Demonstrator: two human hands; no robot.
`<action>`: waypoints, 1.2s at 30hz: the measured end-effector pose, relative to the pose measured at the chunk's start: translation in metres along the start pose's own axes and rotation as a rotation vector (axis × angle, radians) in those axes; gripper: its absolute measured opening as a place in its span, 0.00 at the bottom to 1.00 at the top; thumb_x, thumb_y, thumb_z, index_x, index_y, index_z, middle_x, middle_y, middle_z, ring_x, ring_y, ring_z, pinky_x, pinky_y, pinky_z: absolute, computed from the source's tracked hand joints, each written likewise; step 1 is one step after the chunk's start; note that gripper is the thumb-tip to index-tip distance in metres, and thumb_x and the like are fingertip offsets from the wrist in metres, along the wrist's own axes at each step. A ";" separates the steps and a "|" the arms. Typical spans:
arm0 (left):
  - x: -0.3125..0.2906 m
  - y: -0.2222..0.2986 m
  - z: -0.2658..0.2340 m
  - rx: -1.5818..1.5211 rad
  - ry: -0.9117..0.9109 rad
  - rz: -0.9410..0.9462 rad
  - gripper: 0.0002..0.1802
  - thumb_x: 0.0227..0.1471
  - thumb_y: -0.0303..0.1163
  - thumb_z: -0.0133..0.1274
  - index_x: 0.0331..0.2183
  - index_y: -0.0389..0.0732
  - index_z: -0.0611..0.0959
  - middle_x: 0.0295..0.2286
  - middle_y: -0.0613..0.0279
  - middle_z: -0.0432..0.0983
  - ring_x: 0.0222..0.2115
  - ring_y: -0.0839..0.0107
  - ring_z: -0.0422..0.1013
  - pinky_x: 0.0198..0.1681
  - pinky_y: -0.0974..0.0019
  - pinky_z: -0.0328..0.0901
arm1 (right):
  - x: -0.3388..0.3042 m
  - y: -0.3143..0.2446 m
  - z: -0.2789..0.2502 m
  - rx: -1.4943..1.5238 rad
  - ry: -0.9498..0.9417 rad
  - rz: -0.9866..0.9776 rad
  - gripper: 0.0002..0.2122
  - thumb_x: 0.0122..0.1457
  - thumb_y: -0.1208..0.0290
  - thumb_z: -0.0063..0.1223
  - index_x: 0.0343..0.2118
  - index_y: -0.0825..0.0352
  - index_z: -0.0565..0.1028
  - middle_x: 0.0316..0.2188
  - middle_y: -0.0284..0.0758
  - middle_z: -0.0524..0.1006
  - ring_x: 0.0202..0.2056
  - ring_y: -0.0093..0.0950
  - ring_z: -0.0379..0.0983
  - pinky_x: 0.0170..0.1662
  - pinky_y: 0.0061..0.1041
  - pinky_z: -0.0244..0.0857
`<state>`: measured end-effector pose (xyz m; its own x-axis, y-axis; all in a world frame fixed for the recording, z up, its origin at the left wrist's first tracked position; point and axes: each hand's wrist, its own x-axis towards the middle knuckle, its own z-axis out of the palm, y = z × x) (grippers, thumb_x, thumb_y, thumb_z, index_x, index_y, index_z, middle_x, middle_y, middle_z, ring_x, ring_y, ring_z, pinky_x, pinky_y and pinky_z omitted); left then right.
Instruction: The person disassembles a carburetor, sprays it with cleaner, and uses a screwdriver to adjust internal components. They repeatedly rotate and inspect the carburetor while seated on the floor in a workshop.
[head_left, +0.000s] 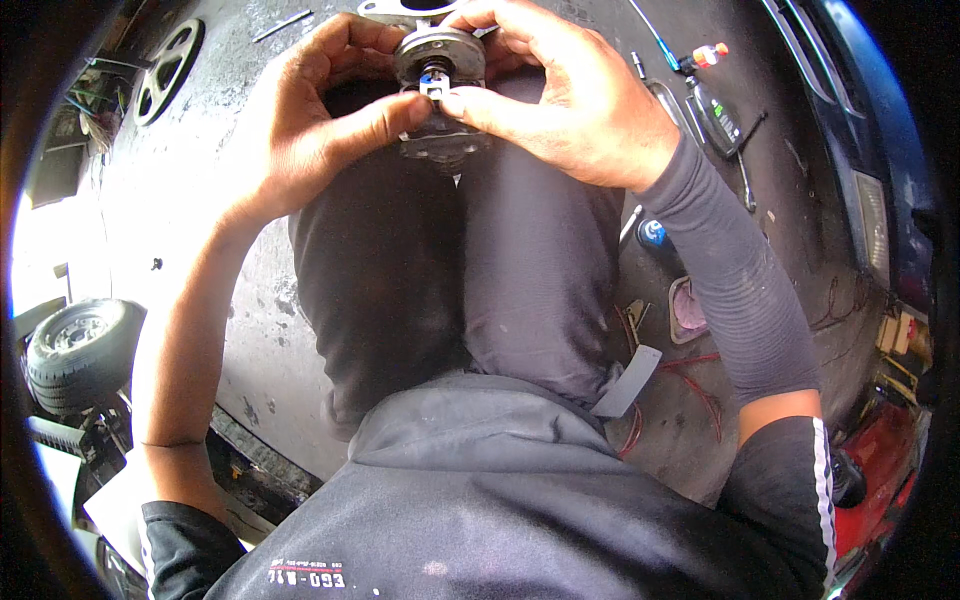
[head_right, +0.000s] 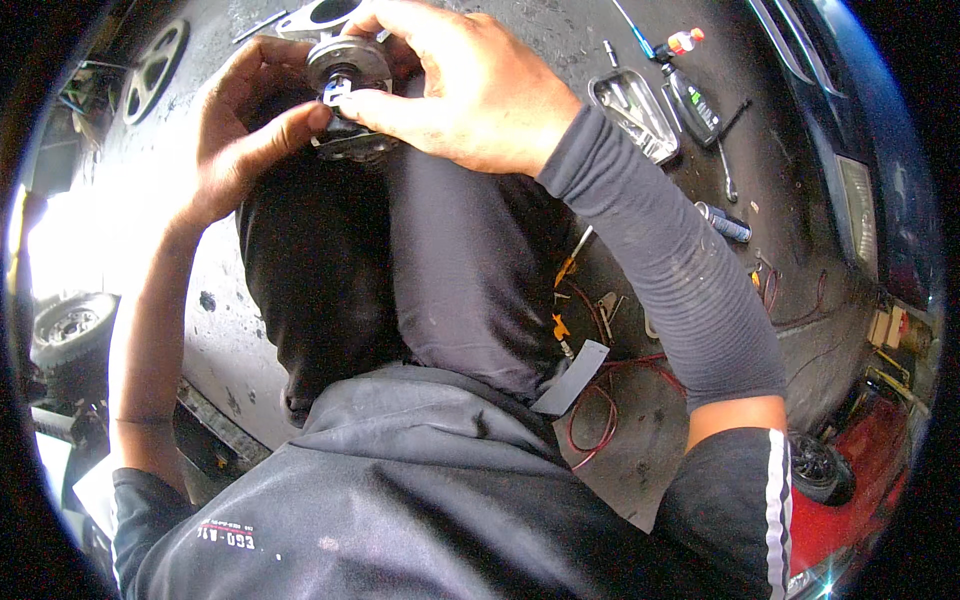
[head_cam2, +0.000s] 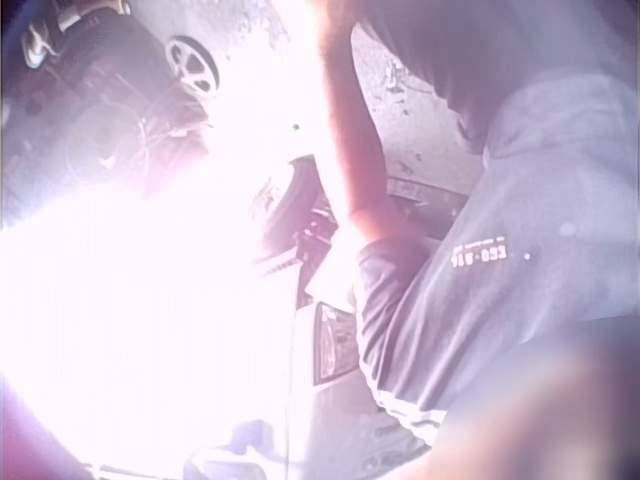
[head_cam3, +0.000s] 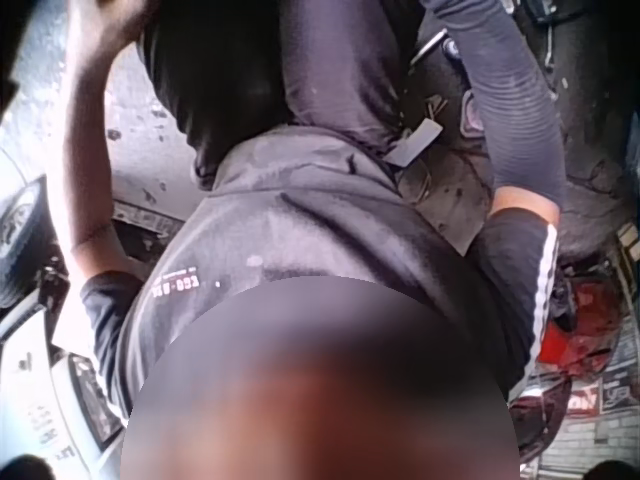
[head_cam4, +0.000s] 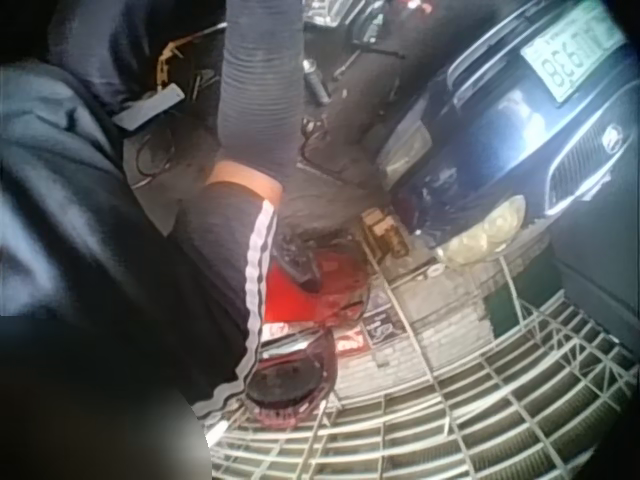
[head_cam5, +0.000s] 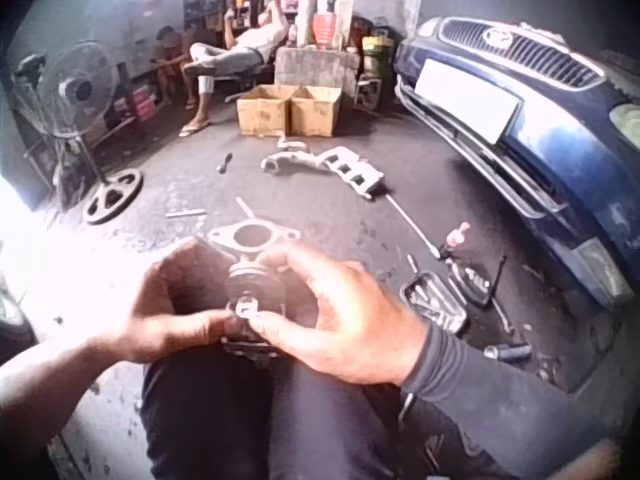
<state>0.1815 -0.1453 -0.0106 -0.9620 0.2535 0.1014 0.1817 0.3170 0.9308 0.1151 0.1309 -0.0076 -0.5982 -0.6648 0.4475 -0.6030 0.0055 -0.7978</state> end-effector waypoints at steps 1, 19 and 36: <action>-0.001 -0.002 -0.001 0.026 -0.002 0.015 0.30 0.61 0.36 0.76 0.58 0.36 0.81 0.50 0.57 0.85 0.54 0.69 0.80 0.66 0.59 0.70 | -0.002 0.002 0.003 0.028 0.013 -0.005 0.22 0.67 0.71 0.70 0.60 0.73 0.77 0.52 0.46 0.86 0.51 0.26 0.83 0.51 0.27 0.78; 0.015 0.038 0.017 0.075 0.009 0.044 0.40 0.54 0.43 0.80 0.57 0.32 0.77 0.48 0.54 0.82 0.51 0.69 0.76 0.56 0.60 0.72 | 0.000 -0.005 0.007 -0.118 0.070 -0.028 0.22 0.64 0.71 0.69 0.59 0.73 0.76 0.43 0.52 0.86 0.40 0.41 0.89 0.44 0.35 0.80; 0.016 0.012 0.001 -0.064 -0.013 0.051 0.38 0.53 0.43 0.82 0.55 0.34 0.80 0.45 0.59 0.82 0.47 0.73 0.75 0.51 0.64 0.71 | 0.004 -0.003 0.008 -0.217 0.097 -0.122 0.23 0.64 0.71 0.70 0.59 0.74 0.76 0.45 0.52 0.86 0.44 0.44 0.89 0.46 0.36 0.80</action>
<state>0.1687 -0.1371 0.0017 -0.9490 0.2800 0.1451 0.2165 0.2441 0.9453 0.1189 0.1225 -0.0068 -0.5554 -0.5959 0.5800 -0.7667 0.0970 -0.6346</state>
